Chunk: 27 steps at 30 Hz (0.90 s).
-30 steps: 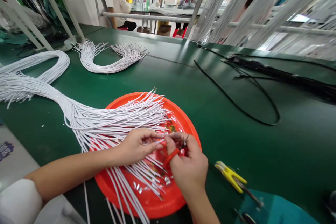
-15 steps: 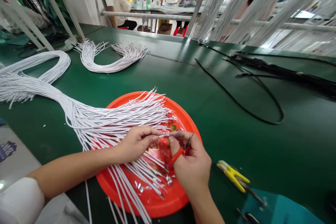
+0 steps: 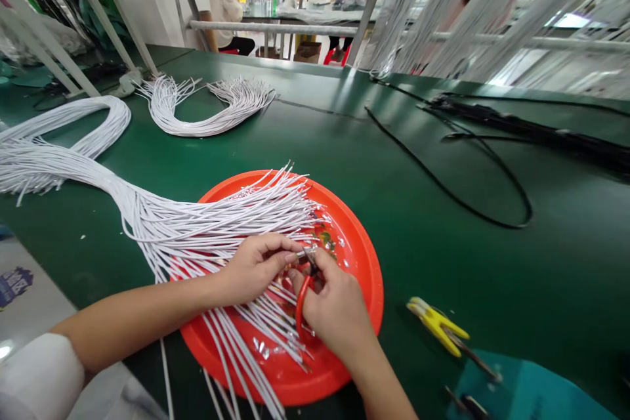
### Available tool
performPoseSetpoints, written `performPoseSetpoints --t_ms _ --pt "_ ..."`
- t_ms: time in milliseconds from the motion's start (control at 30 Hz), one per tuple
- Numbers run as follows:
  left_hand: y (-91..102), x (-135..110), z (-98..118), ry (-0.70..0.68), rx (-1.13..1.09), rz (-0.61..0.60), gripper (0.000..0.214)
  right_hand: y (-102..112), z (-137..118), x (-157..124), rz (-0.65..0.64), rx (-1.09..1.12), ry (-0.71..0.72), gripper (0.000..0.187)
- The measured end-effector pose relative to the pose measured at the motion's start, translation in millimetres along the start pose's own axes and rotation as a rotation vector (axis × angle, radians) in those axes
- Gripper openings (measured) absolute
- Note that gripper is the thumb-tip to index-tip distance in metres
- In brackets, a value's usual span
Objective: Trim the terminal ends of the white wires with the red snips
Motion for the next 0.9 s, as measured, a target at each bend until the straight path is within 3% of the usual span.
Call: performPoseSetpoints --t_ms 400,700,900 --pt "-1.6 0 3 0.048 -0.022 -0.055 0.016 -1 2 1 0.001 -0.131 0.049 0.012" --pt "-1.1 2 -4 0.115 -0.112 -0.032 0.016 0 -3 3 -0.067 0.044 0.005 0.017" --pt "-1.0 2 -8 0.076 -0.051 -0.024 0.02 23 -5 2 0.36 0.397 -0.01 0.025"
Point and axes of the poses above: each hand's wrist, its own x-axis towards the middle knuckle, its own y-axis out of the back of the hand, z = x × y, the point moved 6 cm from there along x, towards the middle knuckle, and after that the axes turned 7 degrees about z, right-handed, at the moved point
